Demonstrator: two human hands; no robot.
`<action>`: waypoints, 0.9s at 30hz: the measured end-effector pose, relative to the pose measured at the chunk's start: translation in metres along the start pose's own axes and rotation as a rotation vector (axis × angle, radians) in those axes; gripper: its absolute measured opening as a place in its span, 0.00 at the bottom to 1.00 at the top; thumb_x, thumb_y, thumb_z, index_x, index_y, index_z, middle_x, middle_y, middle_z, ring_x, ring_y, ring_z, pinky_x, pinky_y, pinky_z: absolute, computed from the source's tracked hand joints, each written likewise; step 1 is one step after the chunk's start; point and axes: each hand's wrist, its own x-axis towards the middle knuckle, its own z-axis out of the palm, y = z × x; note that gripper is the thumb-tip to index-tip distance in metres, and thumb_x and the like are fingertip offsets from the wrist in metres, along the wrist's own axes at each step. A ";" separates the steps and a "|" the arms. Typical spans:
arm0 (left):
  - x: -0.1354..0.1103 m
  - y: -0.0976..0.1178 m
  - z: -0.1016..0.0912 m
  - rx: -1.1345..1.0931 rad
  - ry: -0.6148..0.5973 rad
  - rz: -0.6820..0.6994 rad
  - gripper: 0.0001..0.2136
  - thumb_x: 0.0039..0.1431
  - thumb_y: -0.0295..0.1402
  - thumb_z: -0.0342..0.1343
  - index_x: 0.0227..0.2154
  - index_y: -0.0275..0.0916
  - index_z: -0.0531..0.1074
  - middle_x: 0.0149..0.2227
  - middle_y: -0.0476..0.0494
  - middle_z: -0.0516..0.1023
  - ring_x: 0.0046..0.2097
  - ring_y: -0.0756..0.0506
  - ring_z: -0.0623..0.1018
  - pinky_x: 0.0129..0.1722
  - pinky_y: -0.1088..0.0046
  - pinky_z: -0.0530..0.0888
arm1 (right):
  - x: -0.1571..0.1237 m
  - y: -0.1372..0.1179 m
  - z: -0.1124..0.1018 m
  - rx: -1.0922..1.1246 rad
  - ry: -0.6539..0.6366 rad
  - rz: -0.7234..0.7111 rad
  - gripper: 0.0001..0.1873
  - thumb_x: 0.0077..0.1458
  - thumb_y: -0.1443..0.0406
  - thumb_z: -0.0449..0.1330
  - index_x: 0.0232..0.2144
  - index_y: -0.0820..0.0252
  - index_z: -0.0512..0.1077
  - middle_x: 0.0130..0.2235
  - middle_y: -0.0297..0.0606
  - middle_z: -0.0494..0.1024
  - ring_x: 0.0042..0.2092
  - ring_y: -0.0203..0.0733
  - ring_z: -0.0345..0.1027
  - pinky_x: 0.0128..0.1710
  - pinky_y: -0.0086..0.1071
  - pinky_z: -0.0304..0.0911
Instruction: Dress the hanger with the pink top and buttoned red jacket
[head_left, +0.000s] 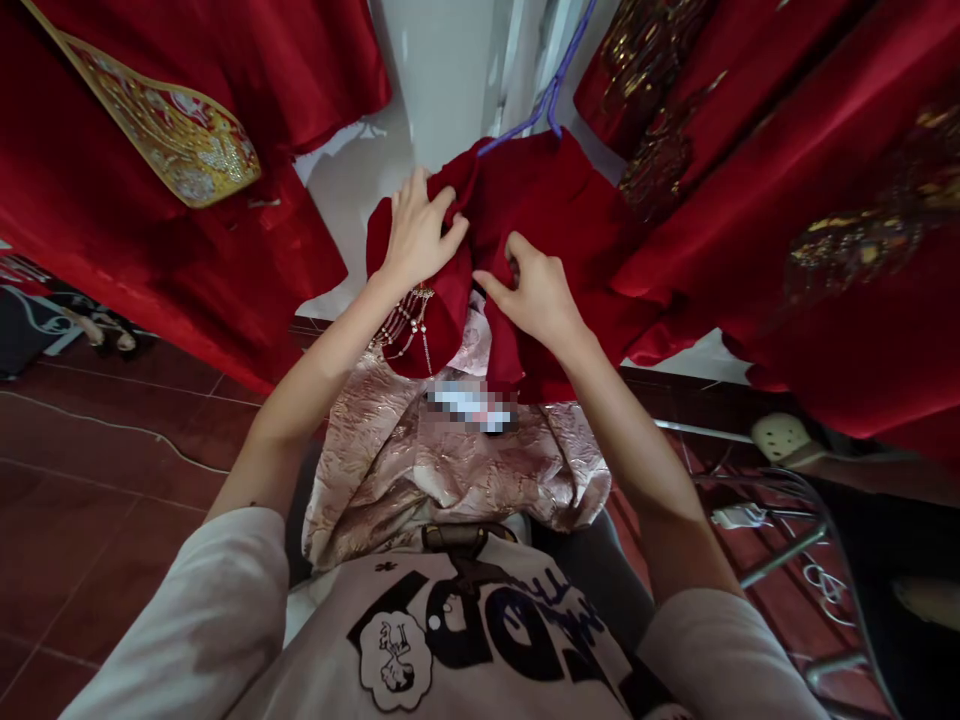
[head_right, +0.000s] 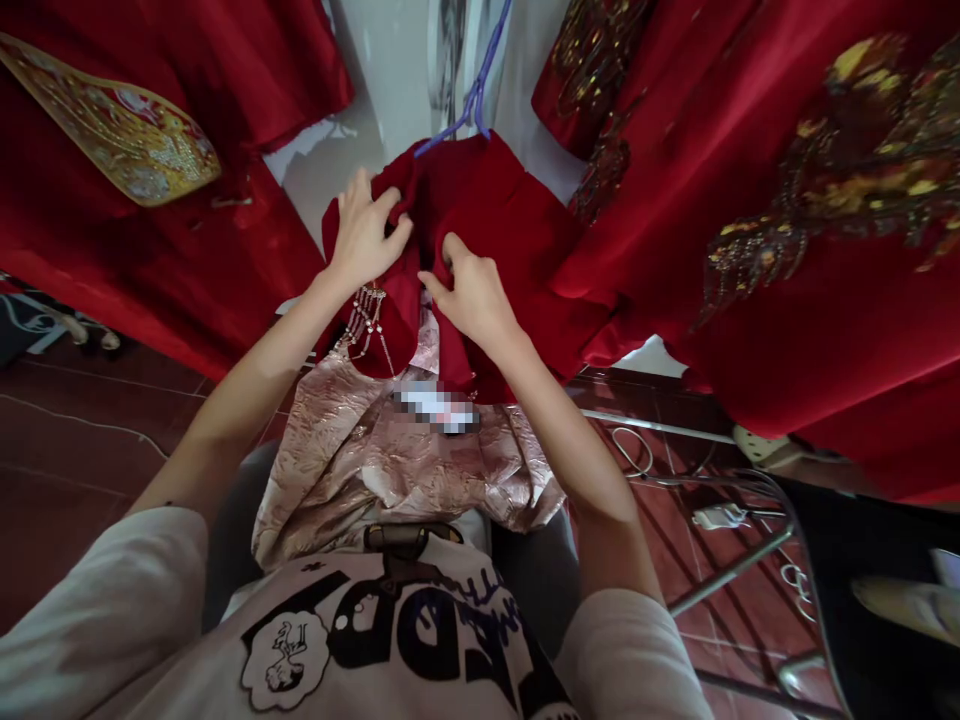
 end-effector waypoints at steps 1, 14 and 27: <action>-0.004 0.006 -0.004 0.015 0.015 0.006 0.11 0.66 0.46 0.61 0.46 0.50 0.77 0.59 0.35 0.73 0.71 0.24 0.60 0.70 0.38 0.58 | -0.006 0.000 0.000 -0.002 0.027 0.005 0.18 0.61 0.53 0.70 0.33 0.50 0.65 0.30 0.34 0.68 0.40 0.48 0.73 0.44 0.42 0.72; -0.060 0.057 0.036 -0.160 -0.042 -0.019 0.14 0.70 0.34 0.62 0.56 0.49 0.71 0.54 0.37 0.77 0.60 0.32 0.77 0.60 0.50 0.74 | -0.016 0.010 -0.001 0.049 0.124 0.064 0.09 0.65 0.56 0.63 0.42 0.48 0.67 0.37 0.33 0.75 0.42 0.44 0.75 0.41 0.37 0.73; -0.084 0.076 0.033 -0.369 0.126 -0.142 0.02 0.71 0.27 0.61 0.43 0.40 0.77 0.43 0.46 0.87 0.44 0.48 0.87 0.46 0.75 0.83 | -0.023 0.052 -0.004 0.358 0.118 -0.253 0.19 0.63 0.47 0.67 0.48 0.49 0.74 0.45 0.35 0.80 0.50 0.41 0.79 0.54 0.38 0.78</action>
